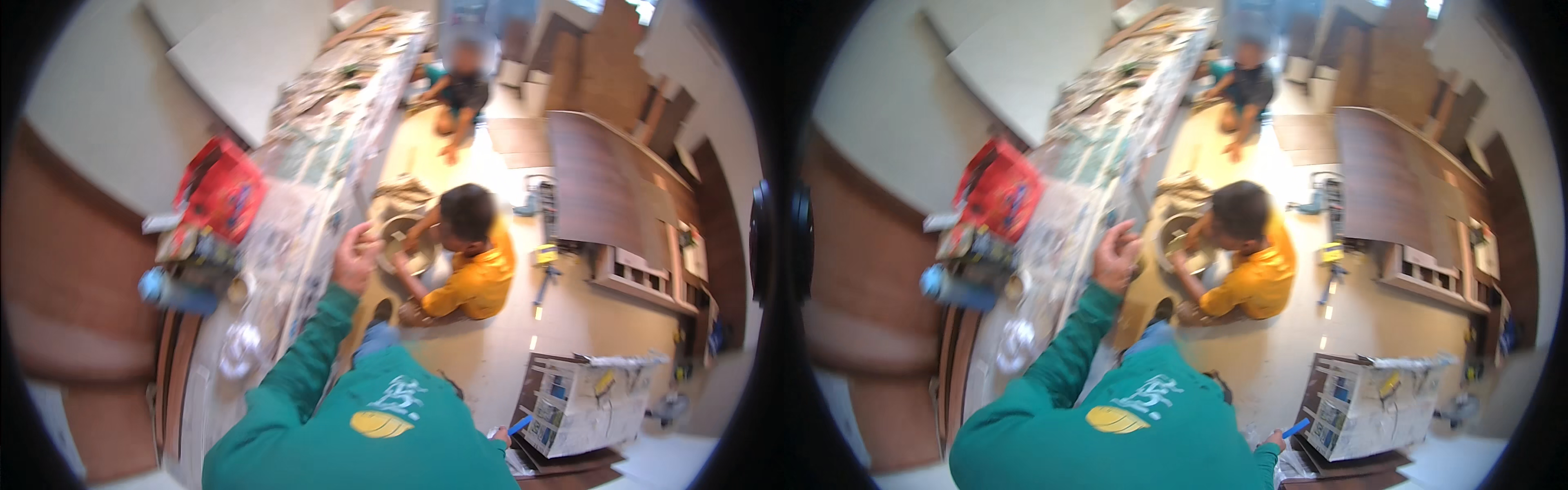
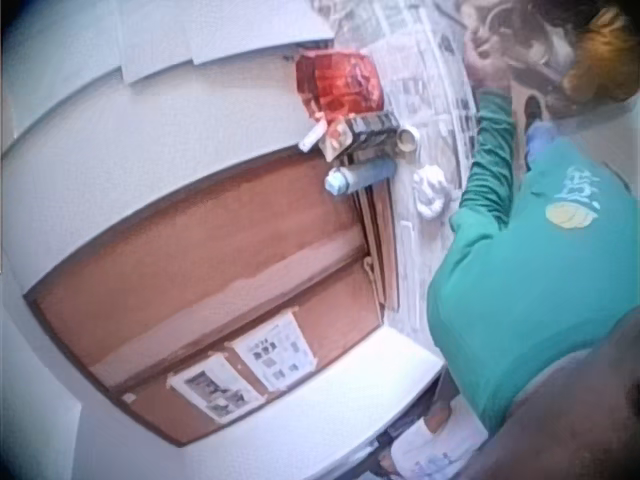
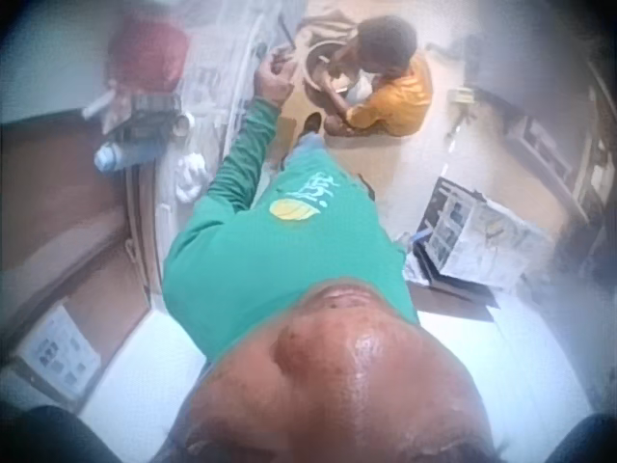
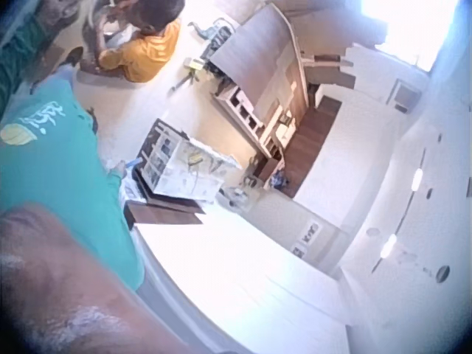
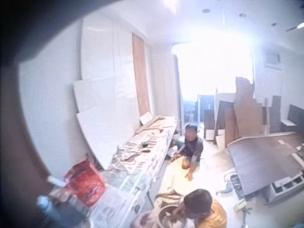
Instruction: The person walks through a construction site, picks up a set square, and then moves into a bathroom. They use a utility knife to trim a piece of wood next to a toilet.
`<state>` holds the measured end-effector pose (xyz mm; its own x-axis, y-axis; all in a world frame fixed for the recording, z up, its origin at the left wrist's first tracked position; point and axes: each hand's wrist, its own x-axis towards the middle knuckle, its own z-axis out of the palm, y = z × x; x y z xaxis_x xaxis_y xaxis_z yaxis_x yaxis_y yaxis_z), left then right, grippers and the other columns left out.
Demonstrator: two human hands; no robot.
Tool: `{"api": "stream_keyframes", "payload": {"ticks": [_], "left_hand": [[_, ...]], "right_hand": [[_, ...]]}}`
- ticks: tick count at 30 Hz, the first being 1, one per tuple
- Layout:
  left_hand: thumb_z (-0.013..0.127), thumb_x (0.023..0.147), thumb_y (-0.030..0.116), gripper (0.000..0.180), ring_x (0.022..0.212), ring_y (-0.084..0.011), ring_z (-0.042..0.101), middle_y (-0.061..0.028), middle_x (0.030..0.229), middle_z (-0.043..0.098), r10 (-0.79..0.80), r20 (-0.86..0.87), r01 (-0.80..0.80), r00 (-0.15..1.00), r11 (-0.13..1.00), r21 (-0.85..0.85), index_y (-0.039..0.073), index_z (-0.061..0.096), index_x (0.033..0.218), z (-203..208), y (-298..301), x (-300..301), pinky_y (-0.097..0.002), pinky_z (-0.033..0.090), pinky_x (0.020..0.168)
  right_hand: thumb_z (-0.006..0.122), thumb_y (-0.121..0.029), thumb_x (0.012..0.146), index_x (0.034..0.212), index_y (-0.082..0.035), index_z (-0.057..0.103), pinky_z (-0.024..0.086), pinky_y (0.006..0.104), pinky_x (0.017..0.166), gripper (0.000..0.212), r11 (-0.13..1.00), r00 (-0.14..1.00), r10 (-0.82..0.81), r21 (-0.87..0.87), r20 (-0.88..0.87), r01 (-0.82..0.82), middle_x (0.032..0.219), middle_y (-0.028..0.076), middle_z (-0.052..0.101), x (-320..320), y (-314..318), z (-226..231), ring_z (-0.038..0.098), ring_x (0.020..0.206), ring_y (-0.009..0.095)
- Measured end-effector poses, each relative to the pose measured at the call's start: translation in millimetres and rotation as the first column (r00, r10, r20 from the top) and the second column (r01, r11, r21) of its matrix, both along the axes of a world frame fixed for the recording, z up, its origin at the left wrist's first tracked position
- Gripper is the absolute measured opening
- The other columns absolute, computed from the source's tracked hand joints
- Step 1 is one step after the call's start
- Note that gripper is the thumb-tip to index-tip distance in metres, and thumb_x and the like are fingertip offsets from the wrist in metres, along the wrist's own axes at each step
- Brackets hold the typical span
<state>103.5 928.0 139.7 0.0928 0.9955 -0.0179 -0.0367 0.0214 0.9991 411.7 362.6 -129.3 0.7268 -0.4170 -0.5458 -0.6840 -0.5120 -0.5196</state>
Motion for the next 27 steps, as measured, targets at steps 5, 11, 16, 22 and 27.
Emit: {"api": "stream_keyframes", "payload": {"ticks": [5,11,16,22,27], "left_hand": [[0.064,0.094,0.009,0.022,0.08,-0.0076,0.063,-0.0038,0.091,0.069,-0.116,-0.052,0.11,0.992,0.988,-0.106,0.005,0.07,0.114,-1.9,30.8,1.6,-0.0234,0.053,0.073],[0.057,0.099,0.015,0.025,0.069,-0.004,0.053,0.003,0.084,0.063,-0.431,0.166,0.461,0.887,0.85,-0.256,0.007,0.069,0.119,-4.4,34.0,11.9,-0.0178,0.046,0.059],[0.052,0.1,0.014,0.026,0.074,-0.0064,0.055,0.0002,0.091,0.064,-0.593,0.03,0.586,0.804,0.784,-0.203,0.002,0.066,0.119,-18.7,55.5,12.4,-0.0221,0.048,0.072],[0.052,0.098,0.008,0.024,0.084,-0.0076,0.058,-0.0009,0.092,0.067,-0.575,-0.036,0.557,0.817,0.805,-0.204,0.002,0.067,0.116,-1.5,78.8,8.7,-0.0245,0.049,0.079],[0.062,0.094,0.01,0.026,0.095,-0.011,0.057,-0.0053,0.107,0.061,-0.461,0.076,0.467,0.884,0.871,-0.154,0.004,0.066,0.118,-18.2,55.3,6.4,-0.0263,0.047,0.087]], "right_hand": [[0.068,-0.033,0.079,0.102,0.015,0.062,0.052,0.0487,0.061,0.053,0.988,0.995,0.085,-0.123,-0.047,-0.09,0.088,0.022,0.067,-31.2,83.7,67.0,0.065,0.072,0.036],[0.069,-0.032,0.08,0.091,0.012,0.062,0.05,0.0463,0.058,0.047,0.982,0.989,0.115,-0.142,-0.097,-0.128,0.08,0.02,0.065,-77.4,130.1,27.8,0.062,0.064,0.034],[0.069,-0.032,0.082,0.08,0.008,0.06,0.047,0.0445,0.051,0.042,0.986,0.981,0.108,-0.111,-0.163,-0.126,0.068,0.017,0.061,-89.9,126.9,9.4,0.057,0.054,0.031],[0.067,-0.032,0.084,0.076,-0.001,0.05,0.037,0.0388,0.037,0.036,0.994,0.991,-0.012,-0.112,-0.132,-0.003,0.057,0.009,0.048,-106.2,166.4,92.8,0.047,0.043,0.025],[0.068,-0.033,0.084,0.09,0.007,0.057,0.043,0.0416,0.043,0.042,0.974,0.985,0.093,-0.191,-0.145,-0.12,0.063,0.013,0.056,-104.5,116.3,65.6,0.054,0.048,0.029]]}}
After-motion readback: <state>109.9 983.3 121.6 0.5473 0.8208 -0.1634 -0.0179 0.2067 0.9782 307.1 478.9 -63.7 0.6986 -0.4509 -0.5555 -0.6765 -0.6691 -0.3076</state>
